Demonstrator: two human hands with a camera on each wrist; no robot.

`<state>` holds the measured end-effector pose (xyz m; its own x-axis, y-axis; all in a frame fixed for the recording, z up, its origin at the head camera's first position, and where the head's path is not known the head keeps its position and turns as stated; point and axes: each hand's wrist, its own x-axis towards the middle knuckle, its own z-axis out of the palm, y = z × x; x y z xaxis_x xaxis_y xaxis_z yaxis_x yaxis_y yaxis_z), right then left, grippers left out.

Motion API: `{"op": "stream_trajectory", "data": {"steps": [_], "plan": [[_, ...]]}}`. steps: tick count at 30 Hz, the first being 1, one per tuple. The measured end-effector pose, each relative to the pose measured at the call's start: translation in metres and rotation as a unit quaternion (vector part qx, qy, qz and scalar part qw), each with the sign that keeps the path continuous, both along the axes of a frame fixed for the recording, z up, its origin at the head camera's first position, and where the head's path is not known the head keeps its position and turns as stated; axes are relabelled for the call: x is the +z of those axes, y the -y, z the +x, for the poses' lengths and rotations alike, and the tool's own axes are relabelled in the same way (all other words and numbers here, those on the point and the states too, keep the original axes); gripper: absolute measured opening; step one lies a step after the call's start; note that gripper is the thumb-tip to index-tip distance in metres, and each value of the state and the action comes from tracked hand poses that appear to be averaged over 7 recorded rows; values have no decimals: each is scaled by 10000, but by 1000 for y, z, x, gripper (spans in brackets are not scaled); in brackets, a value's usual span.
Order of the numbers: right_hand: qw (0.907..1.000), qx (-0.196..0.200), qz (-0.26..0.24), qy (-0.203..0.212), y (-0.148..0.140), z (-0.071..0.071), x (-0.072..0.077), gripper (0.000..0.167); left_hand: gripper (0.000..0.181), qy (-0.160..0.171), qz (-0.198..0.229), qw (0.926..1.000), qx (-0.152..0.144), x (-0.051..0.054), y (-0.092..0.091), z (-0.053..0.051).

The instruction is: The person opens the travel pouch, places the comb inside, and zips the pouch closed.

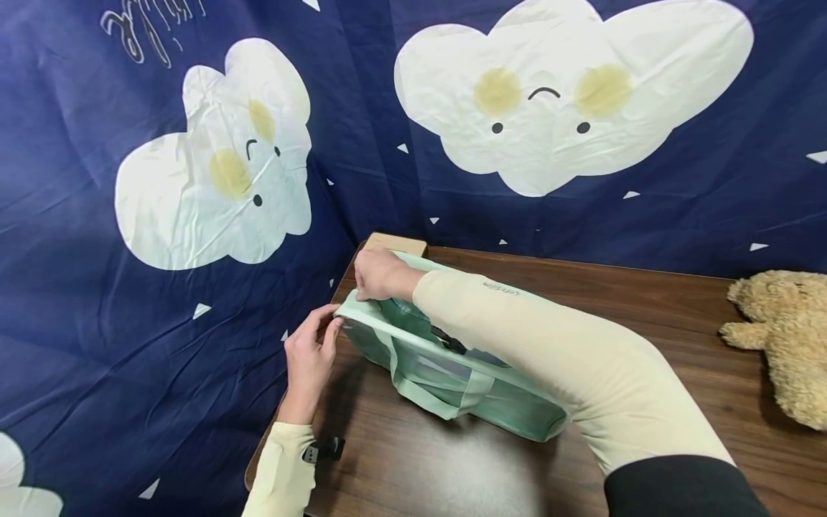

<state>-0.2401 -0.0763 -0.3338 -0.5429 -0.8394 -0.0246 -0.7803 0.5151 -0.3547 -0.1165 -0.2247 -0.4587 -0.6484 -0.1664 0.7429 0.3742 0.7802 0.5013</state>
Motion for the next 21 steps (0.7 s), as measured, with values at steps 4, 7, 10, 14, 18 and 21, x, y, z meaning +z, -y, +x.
{"op": "stream_trajectory", "data": {"steps": [4,7,10,14,18,21], "plan": [[10000,-17,55,11,1,0,-1,22,21,44,27,10000,-31,1,0,0],[9998,26,188,51,2,0,-1,20,20,94,34,9999,-13,1,0,1],[9992,95,373,117,2,0,0,14,20,88,14,10000,19,1,1,1],[9988,206,436,101,3,-1,1,10,21,30,-26,10000,42,0,1,0],[9986,389,342,65,3,-1,1,41,22,34,-27,10000,47,0,1,-1],[9981,476,356,145,3,-2,1,54,21,13,-31,10000,68,0,1,-1]]}}
